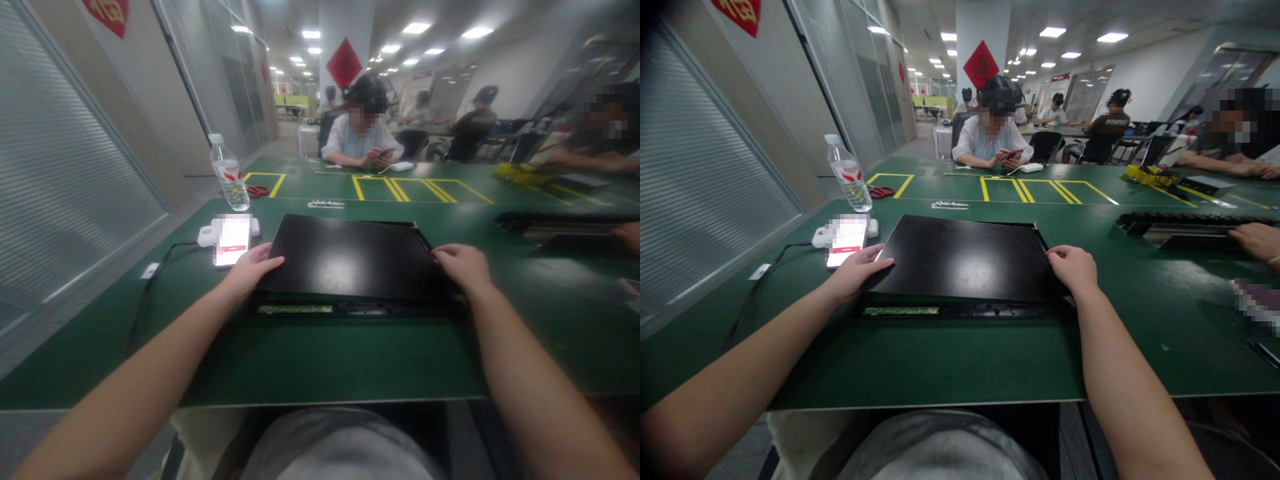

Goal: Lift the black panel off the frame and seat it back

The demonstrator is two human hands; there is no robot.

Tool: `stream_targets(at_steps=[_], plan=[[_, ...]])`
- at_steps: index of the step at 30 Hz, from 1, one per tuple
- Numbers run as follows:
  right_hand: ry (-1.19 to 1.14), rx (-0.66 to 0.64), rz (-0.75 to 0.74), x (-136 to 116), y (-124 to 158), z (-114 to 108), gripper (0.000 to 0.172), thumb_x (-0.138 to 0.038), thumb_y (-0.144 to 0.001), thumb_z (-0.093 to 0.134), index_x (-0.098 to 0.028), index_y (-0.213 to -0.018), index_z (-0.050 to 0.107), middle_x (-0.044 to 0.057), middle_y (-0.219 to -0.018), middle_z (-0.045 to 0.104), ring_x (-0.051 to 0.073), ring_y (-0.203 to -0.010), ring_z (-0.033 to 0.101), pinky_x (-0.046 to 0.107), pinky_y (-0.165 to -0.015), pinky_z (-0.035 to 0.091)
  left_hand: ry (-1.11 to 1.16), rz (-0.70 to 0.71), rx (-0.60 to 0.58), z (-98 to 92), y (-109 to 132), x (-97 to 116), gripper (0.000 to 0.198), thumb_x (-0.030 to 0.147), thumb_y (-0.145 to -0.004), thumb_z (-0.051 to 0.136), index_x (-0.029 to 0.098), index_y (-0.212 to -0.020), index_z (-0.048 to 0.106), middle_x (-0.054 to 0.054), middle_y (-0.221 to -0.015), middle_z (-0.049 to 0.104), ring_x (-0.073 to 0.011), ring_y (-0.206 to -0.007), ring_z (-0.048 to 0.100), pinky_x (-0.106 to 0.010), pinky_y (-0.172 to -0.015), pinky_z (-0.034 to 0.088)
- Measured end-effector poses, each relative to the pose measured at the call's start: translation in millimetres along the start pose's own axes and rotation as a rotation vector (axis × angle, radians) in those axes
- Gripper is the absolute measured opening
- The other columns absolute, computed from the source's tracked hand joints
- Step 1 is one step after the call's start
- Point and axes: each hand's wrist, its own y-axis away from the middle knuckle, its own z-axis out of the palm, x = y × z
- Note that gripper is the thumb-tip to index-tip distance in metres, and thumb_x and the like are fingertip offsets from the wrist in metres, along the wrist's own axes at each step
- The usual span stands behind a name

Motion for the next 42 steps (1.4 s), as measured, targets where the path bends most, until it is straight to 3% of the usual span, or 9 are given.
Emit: stream_targets(at_steps=[10,21,30,42], plan=[[-0.001,0.013,-0.004,-0.5,0.6,-0.2,0.03,-0.035,-0.083,0.061,-0.026,-0.095,0.088,0.008,-0.088,0.082,0.032,-0.094,0.076,0.042,-0.083,0.059,-0.005,-0.007,0.007,1.1,1.0,1.2,0.056,0.024,-0.069,0.099,0.018,-0.121,0.079,-0.014,-0.116,0.087,-0.0348,-0.111,0.083,-0.039,-0.09,0.069],[0.02,-0.017,0.011,-5.4,2.4,-3.3,0.033,-0.034,-0.085,0.06,-0.024,-0.1,0.088,0.01,-0.096,0.083,0.034,-0.101,0.076,0.044,-0.088,0.058,0.007,-0.002,0.005,1.6,1.0,0.3,0.058,0.024,-0.069,0.099,0.017,-0.123,0.078,-0.014,-0.117,0.087,-0.0339,-0.109,0.083,-0.038,-0.086,0.069],[0.019,0.011,-0.012,-1.5,0.2,0.5,0.031,-0.035,-0.084,0.06,-0.026,-0.094,0.088,0.008,-0.09,0.083,0.032,-0.096,0.076,0.041,-0.084,0.058,0.021,-0.009,-0.014,0.5,0.2,-0.1,0.065,0.024,-0.068,0.099,0.016,-0.128,0.077,-0.015,-0.116,0.087,-0.0325,-0.103,0.085,-0.038,-0.087,0.069],[0.008,-0.003,0.0,-2.3,2.3,-1.0,0.034,-0.035,-0.084,0.059,-0.026,-0.097,0.088,0.007,-0.091,0.083,0.031,-0.095,0.076,0.041,-0.084,0.057,0.027,-0.003,-0.01,0.1,0.4,-0.7,0.061,0.024,-0.069,0.1,0.016,-0.125,0.078,-0.015,-0.119,0.086,-0.0344,-0.115,0.082,-0.037,-0.089,0.069]])
